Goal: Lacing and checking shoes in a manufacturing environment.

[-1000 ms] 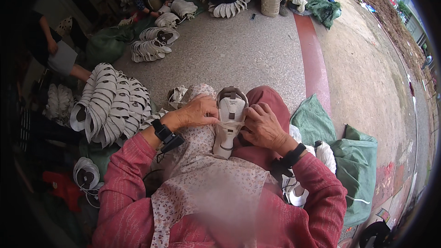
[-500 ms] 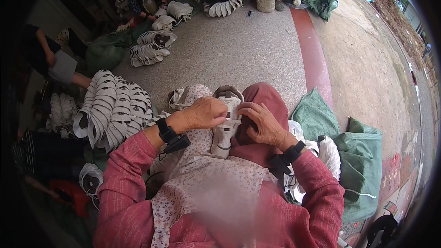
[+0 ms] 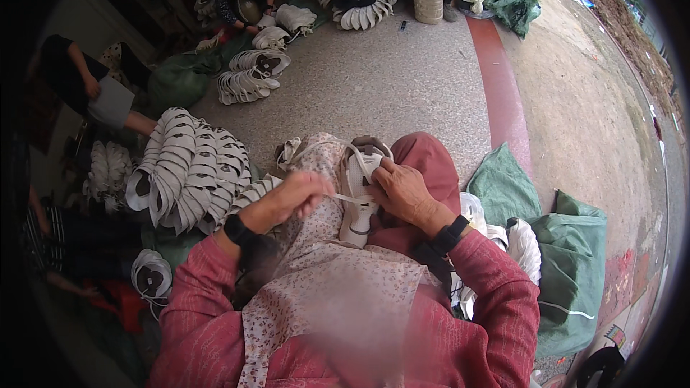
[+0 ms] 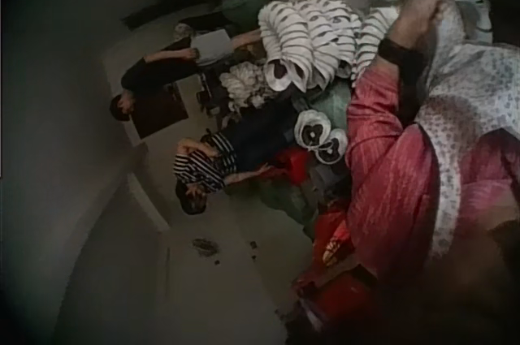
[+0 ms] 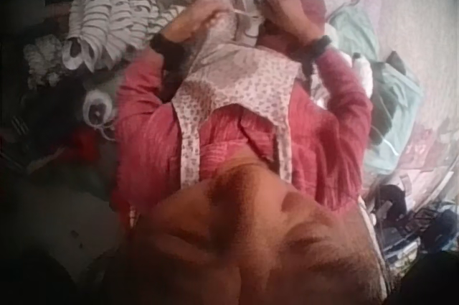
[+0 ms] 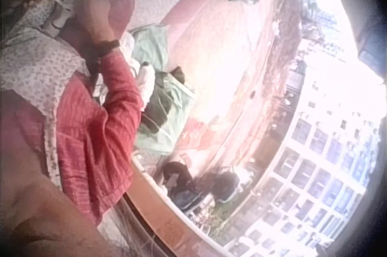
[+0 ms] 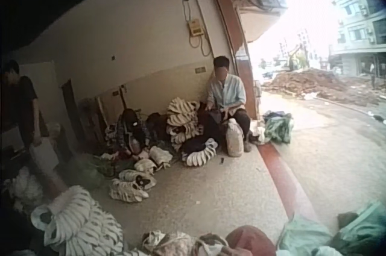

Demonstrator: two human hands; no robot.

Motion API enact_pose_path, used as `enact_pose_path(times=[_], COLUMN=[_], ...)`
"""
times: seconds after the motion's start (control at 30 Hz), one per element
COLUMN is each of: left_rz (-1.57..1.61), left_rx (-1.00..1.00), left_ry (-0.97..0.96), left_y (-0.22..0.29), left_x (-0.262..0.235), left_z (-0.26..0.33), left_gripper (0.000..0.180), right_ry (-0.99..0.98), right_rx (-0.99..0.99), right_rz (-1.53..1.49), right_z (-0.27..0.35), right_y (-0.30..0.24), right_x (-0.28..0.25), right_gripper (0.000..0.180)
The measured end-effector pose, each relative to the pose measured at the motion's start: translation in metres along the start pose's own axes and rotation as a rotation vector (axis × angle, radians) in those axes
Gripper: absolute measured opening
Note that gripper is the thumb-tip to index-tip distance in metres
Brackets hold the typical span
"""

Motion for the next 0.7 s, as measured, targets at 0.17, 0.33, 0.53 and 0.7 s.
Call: enact_pose_path(times=[0.17,0.33,0.53,0.7], left_rz=[0.736,0.978,0.246,0.179], left_rx=[0.027,0.368,0.604,0.803], left_ry=[-0.213,-0.086,-0.238,0.092], left_y=[-0.042,-0.016,0.03,0.042], left_x=[0.042,0.026,-0.011,-0.108], left_z=[0.005,-0.003,0.087,0.163], left_gripper=[0.029,0.032,0.029,0.033], right_ry=[-0.008,0.171,0.924,1.074], right_rx=[0.246,0.279,0.062,0.291], right_rz=[-0.646,-1.325,-1.605,-1.6], right_z=[-0.002,0.04,0.188,0.31], right_y=[0.009,0.012,0.103,0.146], right_x=[0.01,-0.018,-0.084,-0.059], right_gripper=[0.017,0.01,0.011,0.014])
Point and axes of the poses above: each hand's wrist, its own z-axis away from the middle knuckle, its own x-axis out of the palm, y = z × x, the point moved 7 cm from there along -z, towards the middle knuckle, and after that the axes turned 13 degrees about -y, right-handed, at the moved point
